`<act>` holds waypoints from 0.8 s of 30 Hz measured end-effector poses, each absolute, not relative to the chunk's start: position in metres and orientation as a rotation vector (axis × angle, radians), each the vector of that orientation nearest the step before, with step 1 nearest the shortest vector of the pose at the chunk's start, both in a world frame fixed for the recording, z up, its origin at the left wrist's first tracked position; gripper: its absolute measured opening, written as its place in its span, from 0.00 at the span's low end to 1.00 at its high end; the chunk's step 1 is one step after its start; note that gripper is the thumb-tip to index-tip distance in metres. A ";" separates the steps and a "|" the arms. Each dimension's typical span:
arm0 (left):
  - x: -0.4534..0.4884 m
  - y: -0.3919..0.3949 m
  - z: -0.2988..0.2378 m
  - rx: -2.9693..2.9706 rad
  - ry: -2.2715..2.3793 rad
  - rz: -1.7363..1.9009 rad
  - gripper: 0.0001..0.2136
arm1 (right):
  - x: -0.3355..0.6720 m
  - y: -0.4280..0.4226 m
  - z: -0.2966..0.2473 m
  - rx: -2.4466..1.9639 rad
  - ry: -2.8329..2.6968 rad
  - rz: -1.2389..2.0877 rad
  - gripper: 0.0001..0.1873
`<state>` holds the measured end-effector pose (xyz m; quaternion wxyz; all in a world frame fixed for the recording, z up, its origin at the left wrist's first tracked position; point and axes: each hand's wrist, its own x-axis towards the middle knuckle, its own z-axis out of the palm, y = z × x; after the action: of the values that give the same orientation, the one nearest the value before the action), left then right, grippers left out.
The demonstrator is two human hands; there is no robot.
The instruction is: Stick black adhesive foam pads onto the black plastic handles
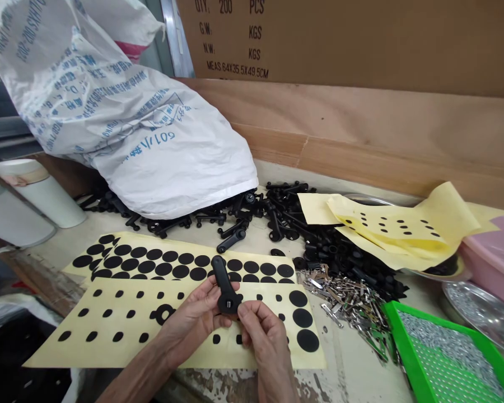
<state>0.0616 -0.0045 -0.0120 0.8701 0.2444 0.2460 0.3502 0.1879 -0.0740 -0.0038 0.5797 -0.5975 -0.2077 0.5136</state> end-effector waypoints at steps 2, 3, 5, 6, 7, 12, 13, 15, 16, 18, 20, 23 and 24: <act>0.062 -0.005 -0.012 0.508 0.516 0.738 0.11 | 0.187 -0.074 -0.003 -1.410 -0.494 1.187 0.18; 0.062 -0.005 -0.012 0.508 0.516 0.742 0.11 | 0.187 -0.074 -0.003 -1.418 -0.496 1.185 0.18; 0.062 -0.005 -0.011 0.509 0.515 0.746 0.11 | 0.187 -0.074 -0.002 -1.433 -0.497 1.185 0.18; 0.062 -0.004 -0.010 0.510 0.516 0.746 0.11 | 0.187 -0.074 -0.001 -1.437 -0.498 1.185 0.18; 0.062 -0.004 -0.010 0.510 0.518 0.744 0.11 | 0.187 -0.074 -0.001 -1.438 -0.501 1.181 0.19; 0.063 -0.004 -0.006 0.513 0.528 0.738 0.10 | 0.185 -0.074 0.002 -1.459 -0.548 1.122 0.18; 0.063 -0.004 -0.005 0.517 0.529 0.738 0.10 | 0.185 -0.074 0.003 -1.464 -0.554 1.115 0.18; 0.062 -0.005 -0.004 0.524 0.525 0.737 0.10 | 0.185 -0.074 0.004 -1.463 -0.559 1.112 0.18; 0.062 -0.005 -0.003 0.524 0.521 0.738 0.10 | 0.185 -0.074 0.004 -1.459 -0.562 1.113 0.18; 0.062 -0.006 -0.003 0.522 0.516 0.738 0.11 | 0.185 -0.074 0.005 -1.451 -0.568 1.113 0.18; 0.062 -0.006 -0.003 0.521 0.514 0.737 0.10 | 0.184 -0.075 0.006 -1.449 -0.567 1.112 0.17; 0.062 -0.005 -0.003 0.515 0.525 0.737 0.09 | 0.184 -0.075 0.007 -1.455 -0.561 1.111 0.17; 0.063 -0.005 -0.003 0.514 0.529 0.738 0.09 | 0.184 -0.075 0.007 -1.457 -0.562 1.111 0.17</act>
<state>0.0625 -0.0052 -0.0031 0.8670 0.2453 0.2526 0.3525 0.1839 -0.0749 0.0069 0.5749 -0.6221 -0.2401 0.4741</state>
